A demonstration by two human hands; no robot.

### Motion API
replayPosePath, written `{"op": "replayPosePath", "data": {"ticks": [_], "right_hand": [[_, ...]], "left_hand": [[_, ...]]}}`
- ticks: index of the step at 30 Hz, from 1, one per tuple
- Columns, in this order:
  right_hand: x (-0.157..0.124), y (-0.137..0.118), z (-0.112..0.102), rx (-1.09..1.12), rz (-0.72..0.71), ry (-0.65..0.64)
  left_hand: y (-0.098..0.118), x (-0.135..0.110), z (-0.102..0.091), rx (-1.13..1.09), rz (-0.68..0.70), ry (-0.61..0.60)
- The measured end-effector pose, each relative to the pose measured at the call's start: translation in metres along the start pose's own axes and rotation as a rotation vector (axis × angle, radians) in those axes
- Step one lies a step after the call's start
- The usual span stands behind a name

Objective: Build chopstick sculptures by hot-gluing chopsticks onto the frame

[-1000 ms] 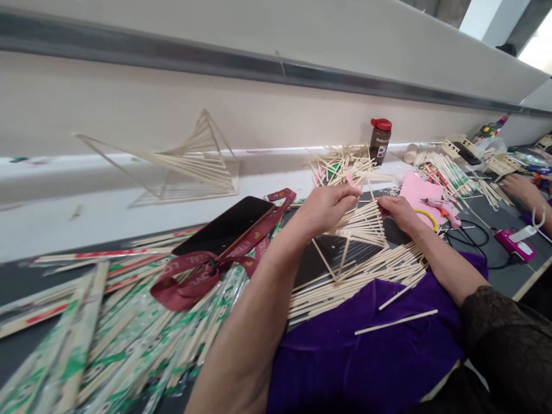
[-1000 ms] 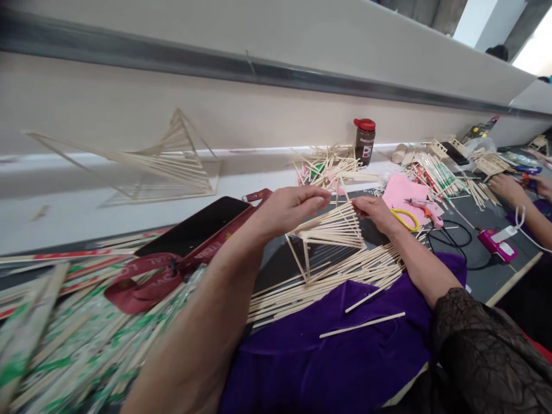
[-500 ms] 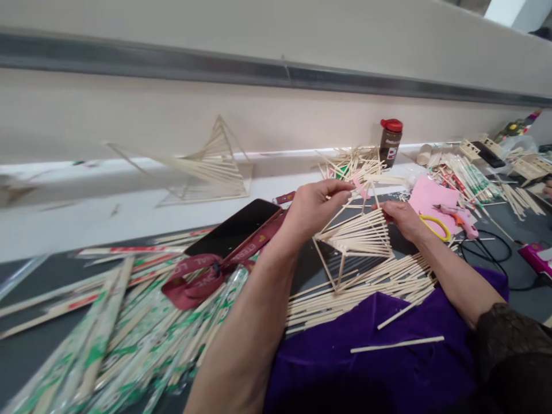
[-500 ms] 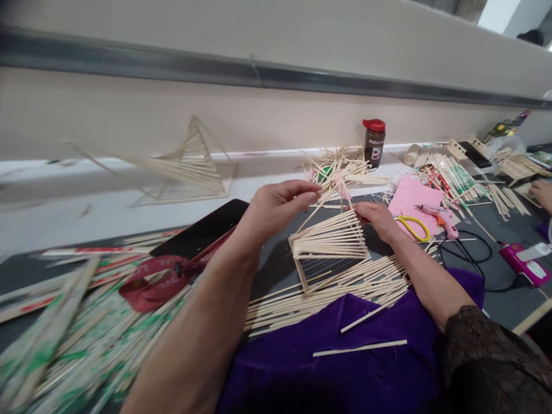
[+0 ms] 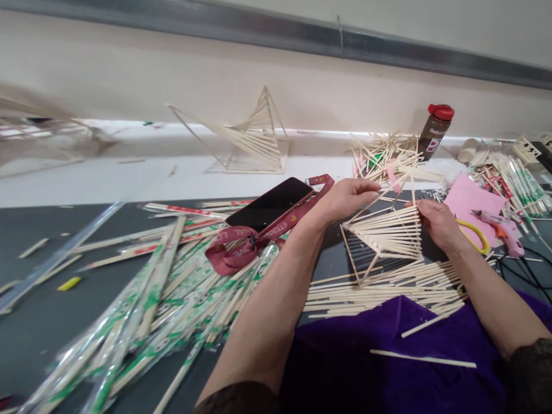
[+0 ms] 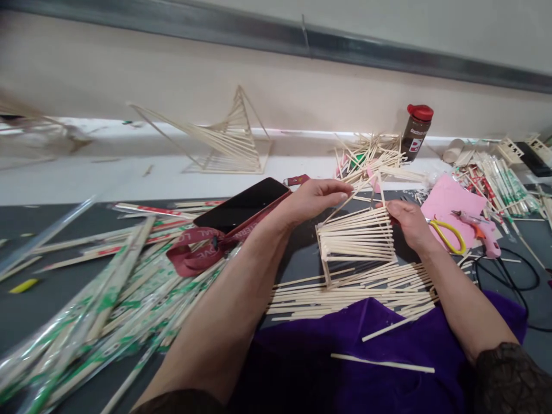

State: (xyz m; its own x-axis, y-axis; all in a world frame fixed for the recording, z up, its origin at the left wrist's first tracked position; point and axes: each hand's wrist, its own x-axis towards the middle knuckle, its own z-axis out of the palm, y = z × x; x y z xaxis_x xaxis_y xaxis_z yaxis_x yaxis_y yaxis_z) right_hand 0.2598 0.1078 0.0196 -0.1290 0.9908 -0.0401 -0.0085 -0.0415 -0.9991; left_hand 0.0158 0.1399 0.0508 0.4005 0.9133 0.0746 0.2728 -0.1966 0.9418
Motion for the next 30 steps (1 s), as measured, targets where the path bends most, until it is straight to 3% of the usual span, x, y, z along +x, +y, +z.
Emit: {"op": "replayPosePath", "data": {"ticks": [4,14,30], "right_hand": [[0.000,-0.003,0.004,0.015,0.003,-0.010],[-0.001,-0.006,0.007,0.004,-0.033,-0.064],[-0.001,-0.011,0.015,0.036,-0.013,-0.033]], "left_hand": [[0.003,0.003,0.010,-0.139,-0.034,-0.153],[0.015,0.022,0.018,-0.353,-0.270,-0.249],[0.017,0.021,0.026,-0.344,-0.302,-0.193]]}}
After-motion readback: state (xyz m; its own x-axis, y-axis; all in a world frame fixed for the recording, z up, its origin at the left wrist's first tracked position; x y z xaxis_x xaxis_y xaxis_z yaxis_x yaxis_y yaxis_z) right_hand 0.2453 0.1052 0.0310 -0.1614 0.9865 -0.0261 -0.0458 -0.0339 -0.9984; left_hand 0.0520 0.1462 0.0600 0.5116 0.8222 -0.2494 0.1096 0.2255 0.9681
